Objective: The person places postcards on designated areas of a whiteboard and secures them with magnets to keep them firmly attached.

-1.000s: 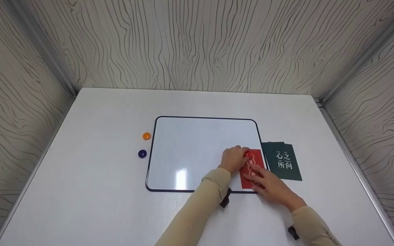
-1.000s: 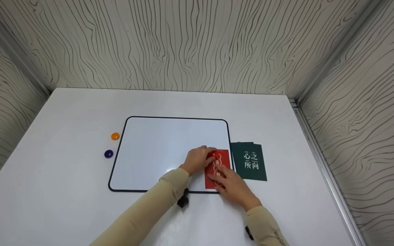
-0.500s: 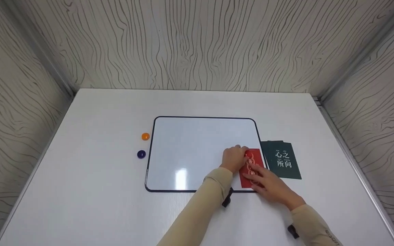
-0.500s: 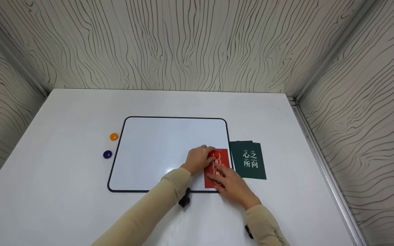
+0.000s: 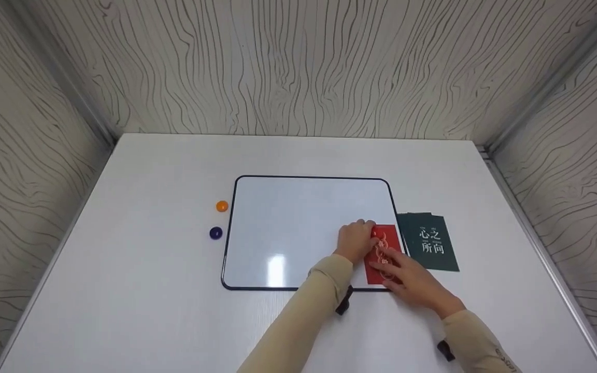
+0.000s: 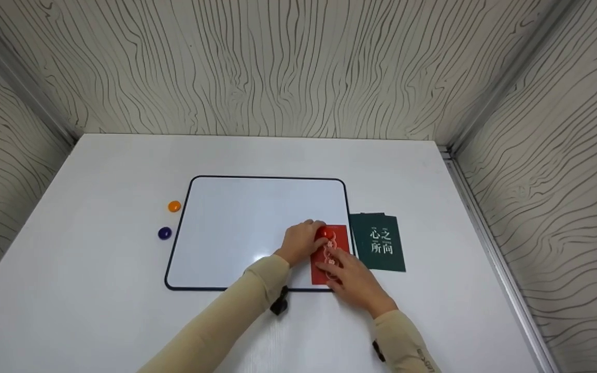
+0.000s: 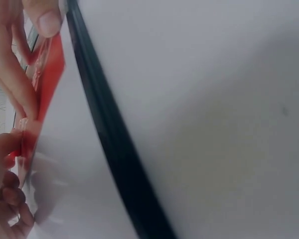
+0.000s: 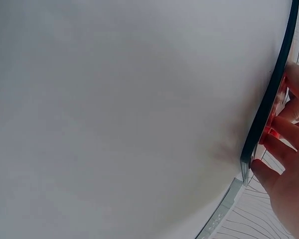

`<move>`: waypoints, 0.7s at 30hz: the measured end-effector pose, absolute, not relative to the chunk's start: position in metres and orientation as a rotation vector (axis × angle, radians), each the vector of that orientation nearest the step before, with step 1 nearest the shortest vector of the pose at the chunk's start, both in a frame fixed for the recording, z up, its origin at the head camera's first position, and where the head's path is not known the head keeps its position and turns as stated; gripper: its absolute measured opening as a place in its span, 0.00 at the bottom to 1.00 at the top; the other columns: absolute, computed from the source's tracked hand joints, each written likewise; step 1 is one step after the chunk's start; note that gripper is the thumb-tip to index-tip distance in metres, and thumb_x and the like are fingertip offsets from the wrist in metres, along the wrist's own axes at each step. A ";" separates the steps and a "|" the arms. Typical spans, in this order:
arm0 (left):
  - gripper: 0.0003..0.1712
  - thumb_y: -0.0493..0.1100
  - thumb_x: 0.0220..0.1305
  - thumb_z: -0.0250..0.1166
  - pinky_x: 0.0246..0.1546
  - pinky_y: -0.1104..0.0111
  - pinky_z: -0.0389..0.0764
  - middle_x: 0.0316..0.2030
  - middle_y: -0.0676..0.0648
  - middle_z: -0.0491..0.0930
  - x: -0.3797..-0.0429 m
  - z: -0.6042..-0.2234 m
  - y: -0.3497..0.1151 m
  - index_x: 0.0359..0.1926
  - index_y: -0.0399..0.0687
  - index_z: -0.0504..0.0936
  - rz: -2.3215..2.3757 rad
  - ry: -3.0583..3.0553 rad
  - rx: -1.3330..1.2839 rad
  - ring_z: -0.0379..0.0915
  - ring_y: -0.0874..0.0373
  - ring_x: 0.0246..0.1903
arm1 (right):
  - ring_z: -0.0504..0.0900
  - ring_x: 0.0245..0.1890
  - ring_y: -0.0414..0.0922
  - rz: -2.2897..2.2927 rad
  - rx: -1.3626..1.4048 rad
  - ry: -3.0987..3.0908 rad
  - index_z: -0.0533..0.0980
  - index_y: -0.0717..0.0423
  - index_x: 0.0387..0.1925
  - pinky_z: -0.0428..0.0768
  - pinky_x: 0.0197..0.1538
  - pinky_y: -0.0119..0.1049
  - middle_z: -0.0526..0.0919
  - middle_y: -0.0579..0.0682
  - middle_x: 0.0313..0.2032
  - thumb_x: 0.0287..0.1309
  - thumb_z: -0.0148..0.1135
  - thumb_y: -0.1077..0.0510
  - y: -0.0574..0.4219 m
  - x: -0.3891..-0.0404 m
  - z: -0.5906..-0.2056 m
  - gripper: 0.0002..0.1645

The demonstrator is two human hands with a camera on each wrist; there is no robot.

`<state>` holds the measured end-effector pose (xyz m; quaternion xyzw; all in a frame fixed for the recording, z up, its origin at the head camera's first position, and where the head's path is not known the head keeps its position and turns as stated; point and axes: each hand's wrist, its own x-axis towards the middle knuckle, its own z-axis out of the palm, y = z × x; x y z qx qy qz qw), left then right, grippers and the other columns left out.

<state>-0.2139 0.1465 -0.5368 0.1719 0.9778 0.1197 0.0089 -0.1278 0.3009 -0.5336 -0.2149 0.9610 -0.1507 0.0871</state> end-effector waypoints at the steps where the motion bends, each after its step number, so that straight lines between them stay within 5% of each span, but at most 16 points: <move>1: 0.21 0.58 0.65 0.60 0.45 0.72 0.84 0.43 0.55 0.86 -0.214 -0.537 0.146 0.56 0.60 0.78 0.381 3.058 0.541 0.83 0.63 0.40 | 0.67 0.67 0.59 -0.440 -0.651 2.868 0.70 0.38 0.64 0.77 0.62 0.56 0.65 0.54 0.69 0.59 0.63 0.52 0.301 -0.128 -0.534 0.31; 21: 0.20 0.54 0.68 0.58 0.47 0.74 0.83 0.44 0.55 0.85 -0.210 -0.534 0.132 0.57 0.55 0.78 0.572 2.997 0.575 0.82 0.63 0.41 | 0.70 0.65 0.57 -0.491 -0.670 2.915 0.75 0.41 0.60 0.80 0.59 0.53 0.69 0.54 0.66 0.55 0.67 0.54 0.298 -0.127 -0.529 0.29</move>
